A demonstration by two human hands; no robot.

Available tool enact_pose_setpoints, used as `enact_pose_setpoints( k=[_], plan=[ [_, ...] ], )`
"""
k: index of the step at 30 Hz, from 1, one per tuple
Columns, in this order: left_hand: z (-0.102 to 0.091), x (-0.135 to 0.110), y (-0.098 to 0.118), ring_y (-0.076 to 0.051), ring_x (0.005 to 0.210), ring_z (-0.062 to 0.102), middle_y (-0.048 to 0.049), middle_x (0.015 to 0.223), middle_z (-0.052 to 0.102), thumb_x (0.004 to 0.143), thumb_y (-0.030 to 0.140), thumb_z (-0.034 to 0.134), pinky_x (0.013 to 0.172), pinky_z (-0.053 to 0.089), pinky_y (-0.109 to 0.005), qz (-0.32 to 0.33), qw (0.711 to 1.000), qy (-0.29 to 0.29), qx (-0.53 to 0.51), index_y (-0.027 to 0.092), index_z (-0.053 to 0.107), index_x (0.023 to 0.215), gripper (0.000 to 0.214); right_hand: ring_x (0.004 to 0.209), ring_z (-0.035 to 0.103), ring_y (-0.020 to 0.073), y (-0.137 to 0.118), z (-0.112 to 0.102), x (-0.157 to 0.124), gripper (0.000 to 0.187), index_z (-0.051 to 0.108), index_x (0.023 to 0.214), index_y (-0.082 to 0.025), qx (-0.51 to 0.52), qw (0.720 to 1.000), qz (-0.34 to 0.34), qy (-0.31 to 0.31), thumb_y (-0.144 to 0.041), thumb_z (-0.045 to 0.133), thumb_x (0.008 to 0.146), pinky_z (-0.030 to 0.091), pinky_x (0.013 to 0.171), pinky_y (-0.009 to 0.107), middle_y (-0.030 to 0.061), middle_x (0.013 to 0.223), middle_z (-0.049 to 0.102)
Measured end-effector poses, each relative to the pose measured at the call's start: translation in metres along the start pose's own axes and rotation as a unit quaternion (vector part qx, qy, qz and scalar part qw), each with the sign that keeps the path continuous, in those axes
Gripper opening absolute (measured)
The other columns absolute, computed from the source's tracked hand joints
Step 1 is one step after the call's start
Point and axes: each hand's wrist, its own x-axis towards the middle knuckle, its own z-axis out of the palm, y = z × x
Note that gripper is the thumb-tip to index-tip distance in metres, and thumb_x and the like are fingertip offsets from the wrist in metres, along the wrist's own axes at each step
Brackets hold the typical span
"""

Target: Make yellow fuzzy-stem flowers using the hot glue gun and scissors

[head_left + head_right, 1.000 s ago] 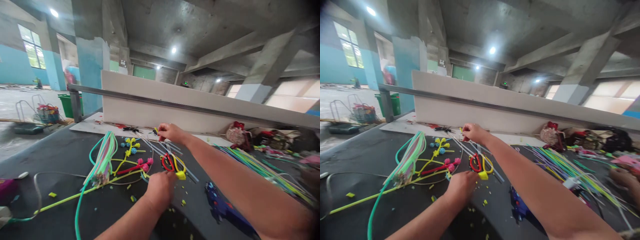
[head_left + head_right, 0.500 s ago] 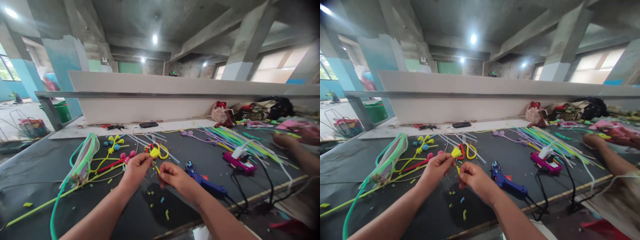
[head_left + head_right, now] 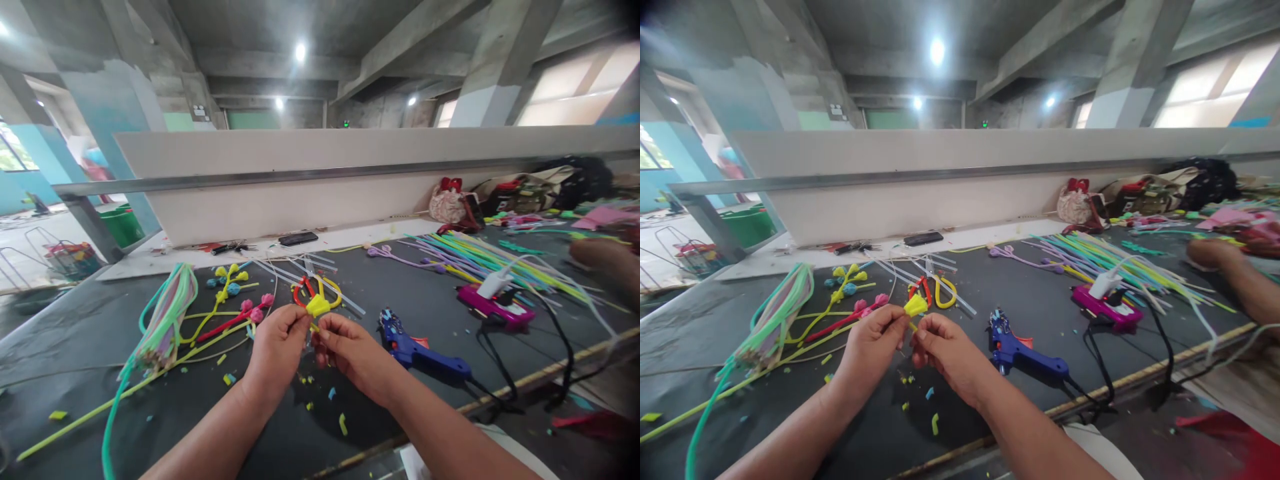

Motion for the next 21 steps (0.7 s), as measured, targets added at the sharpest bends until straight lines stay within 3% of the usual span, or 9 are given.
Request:
enact_pose_setpoints(
  k=[5, 9, 16, 21],
  plan=[
    [0.0, -0.001, -0.001, -0.01, 0.055, 0.048, 0.0026, 0.059, 0.053, 0.082, 0.022, 0.05, 0.054, 0.037, -0.019, 0.034, 0.999, 0.002, 0.021, 0.017, 0.059, 0.067, 0.019, 0.053, 0.051, 0.0087, -0.002, 0.004, 0.0, 0.032, 0.058, 0.074, -0.017, -0.003, 0.998, 0.001, 0.066, -0.039, 0.078, 0.063, 0.04, 0.055, 0.024, -0.003, 0.068, 0.057],
    [0.002, -0.003, 0.001, -0.009, 0.053, 0.048, 0.0032, 0.059, 0.053, 0.081, 0.021, 0.051, 0.053, 0.037, -0.019, 0.021, 1.0, -0.01, 0.005, 0.017, 0.06, 0.067, 0.018, 0.048, 0.048, 0.0081, -0.001, 0.001, 0.001, 0.028, 0.058, 0.069, -0.017, -0.025, 0.991, -0.024, 0.131, -0.041, 0.072, 0.067, 0.037, 0.05, 0.024, -0.0026, 0.064, 0.058],
    [0.0, -0.002, 0.003, -0.009, 0.051, 0.046, 0.005, 0.052, 0.048, 0.081, 0.021, 0.051, 0.052, 0.035, -0.019, -0.004, 1.0, -0.023, -0.017, 0.017, 0.056, 0.062, 0.02, 0.062, 0.049, 0.0108, -0.011, -0.012, -0.008, 0.017, 0.061, 0.074, -0.019, -0.08, 0.963, -0.096, 0.238, -0.033, 0.069, 0.07, 0.039, 0.065, 0.025, -0.003, 0.069, 0.058],
    [0.0, -0.002, 0.002, -0.009, 0.052, 0.046, 0.0048, 0.053, 0.049, 0.082, 0.021, 0.05, 0.053, 0.035, -0.019, -0.005, 0.999, -0.025, -0.02, 0.017, 0.056, 0.063, 0.021, 0.07, 0.05, 0.0151, -0.006, -0.009, -0.012, 0.018, 0.063, 0.079, -0.019, -0.228, 0.942, -0.112, 0.22, -0.035, 0.066, 0.072, 0.039, 0.066, 0.028, -0.0004, 0.074, 0.058]
  ],
)
